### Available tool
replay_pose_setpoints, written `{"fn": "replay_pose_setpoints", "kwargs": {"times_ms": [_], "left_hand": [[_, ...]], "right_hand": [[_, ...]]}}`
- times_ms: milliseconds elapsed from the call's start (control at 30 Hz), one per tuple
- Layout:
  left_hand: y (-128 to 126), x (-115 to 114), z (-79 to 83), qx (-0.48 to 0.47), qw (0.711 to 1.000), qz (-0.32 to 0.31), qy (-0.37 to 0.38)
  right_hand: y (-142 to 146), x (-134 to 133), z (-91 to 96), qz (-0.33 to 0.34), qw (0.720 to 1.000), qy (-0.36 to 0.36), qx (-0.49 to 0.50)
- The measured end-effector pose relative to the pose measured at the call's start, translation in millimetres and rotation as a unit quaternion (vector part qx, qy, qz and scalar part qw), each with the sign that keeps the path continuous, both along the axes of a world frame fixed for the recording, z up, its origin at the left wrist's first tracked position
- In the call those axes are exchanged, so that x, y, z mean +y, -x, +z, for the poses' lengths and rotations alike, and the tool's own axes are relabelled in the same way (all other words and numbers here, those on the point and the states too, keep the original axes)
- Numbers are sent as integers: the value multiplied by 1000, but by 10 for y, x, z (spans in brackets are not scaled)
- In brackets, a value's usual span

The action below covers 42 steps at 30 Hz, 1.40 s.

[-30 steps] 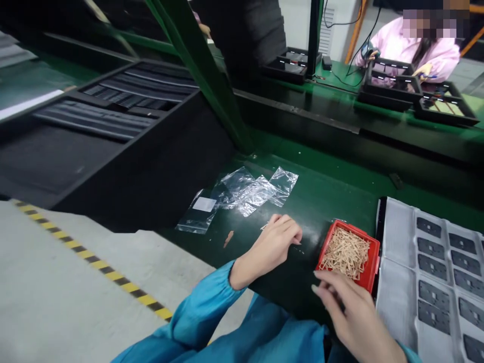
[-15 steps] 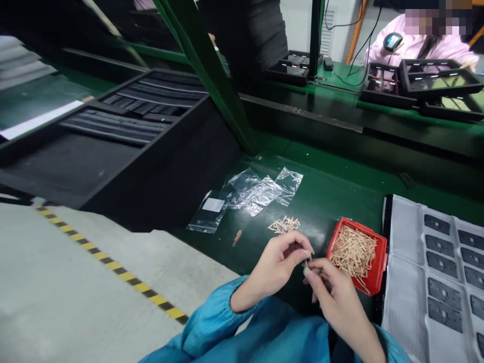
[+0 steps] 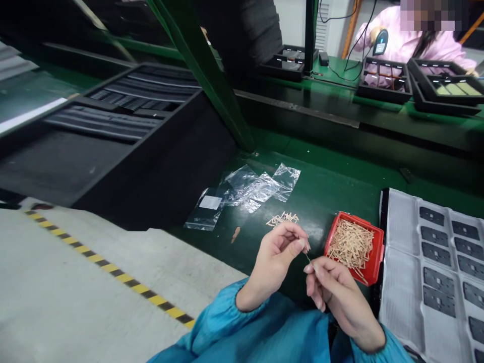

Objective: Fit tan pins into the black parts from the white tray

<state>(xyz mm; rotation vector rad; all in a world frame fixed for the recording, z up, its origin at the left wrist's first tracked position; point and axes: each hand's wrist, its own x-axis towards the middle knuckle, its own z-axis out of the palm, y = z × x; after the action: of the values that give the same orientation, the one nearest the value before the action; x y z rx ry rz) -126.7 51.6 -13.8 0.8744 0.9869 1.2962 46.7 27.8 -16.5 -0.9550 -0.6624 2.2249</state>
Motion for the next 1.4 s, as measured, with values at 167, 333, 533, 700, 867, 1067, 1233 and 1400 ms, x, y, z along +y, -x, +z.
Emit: {"fn": "replay_pose_setpoints", "kwargs": {"times_ms": [167, 333, 533, 700, 867, 1067, 1233, 1400], "left_hand": [[-13, -16, 17, -33, 998, -18, -46], [16, -54, 25, -31, 996, -34, -71], [5, -108, 22, -20, 993, -15, -116], [-5, -116, 12, -19, 990, 12, -142], [-17, -112, 20, -17, 988, 8, -155], [14, -97, 86, -5, 988, -27, -149], [123, -153, 252, 103, 977, 17, -186], [44, -268, 339, 353, 905, 57, -231]], "right_hand": [[-35, -32, -12, 11, 998, 34, 55], [-40, -73, -28, 1, 997, 34, 68], [-35, -96, 17, 4, 997, 12, 72], [-55, -102, 71, 54, 995, 12, 79], [-58, -83, 117, 56, 995, 24, 85], [-57, -82, 109, 40, 995, 27, 89], [-53, -119, 68, -35, 999, -26, 33], [-12, -168, 92, -117, 978, -136, -103]]}}
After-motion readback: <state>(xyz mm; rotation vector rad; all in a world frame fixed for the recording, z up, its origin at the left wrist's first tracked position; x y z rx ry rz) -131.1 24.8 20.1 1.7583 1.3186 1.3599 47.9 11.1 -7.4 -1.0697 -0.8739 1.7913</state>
